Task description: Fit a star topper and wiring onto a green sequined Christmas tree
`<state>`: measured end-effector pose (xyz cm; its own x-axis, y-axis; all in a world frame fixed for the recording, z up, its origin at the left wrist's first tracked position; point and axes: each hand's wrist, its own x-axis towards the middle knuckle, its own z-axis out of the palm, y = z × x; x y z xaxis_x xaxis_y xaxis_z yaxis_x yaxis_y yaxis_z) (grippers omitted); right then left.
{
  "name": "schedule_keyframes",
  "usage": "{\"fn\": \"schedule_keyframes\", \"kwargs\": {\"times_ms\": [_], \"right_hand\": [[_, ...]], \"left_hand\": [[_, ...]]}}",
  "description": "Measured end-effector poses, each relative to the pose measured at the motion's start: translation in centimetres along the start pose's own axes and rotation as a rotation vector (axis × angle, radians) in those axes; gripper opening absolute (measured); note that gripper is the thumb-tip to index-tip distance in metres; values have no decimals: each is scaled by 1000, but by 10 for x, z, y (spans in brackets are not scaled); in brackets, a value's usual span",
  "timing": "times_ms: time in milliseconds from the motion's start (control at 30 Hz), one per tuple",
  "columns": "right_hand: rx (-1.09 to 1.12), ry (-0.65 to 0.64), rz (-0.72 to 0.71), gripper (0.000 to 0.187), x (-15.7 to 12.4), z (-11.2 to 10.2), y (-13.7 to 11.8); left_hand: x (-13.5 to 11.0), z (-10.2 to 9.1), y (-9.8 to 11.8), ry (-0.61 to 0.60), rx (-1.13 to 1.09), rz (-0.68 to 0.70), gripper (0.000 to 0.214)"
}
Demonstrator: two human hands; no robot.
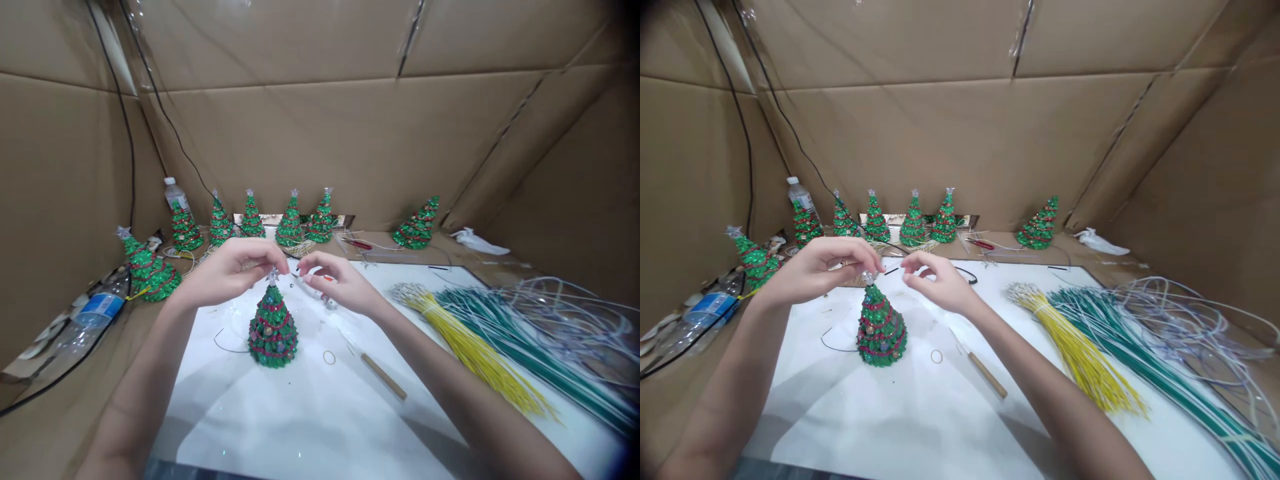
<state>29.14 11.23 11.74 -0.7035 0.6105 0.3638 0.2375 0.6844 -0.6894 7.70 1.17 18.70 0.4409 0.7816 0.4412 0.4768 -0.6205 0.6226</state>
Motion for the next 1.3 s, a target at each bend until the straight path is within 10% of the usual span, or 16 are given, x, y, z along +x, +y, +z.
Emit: {"fn": "schedule_keyframes", "kwargs": {"times_ms": [300, 700, 1300], "right_hand": [[502, 107, -43, 29, 13, 27, -39], [391, 258, -159, 25, 10, 31, -38], [355, 103, -212, 27, 14, 37, -33]], "left_hand": [[-2, 4, 5, 47, -41, -13, 14], [-9, -10, 12, 133, 145, -150, 13], [-8, -5, 6, 101, 297, -105, 15]]}}
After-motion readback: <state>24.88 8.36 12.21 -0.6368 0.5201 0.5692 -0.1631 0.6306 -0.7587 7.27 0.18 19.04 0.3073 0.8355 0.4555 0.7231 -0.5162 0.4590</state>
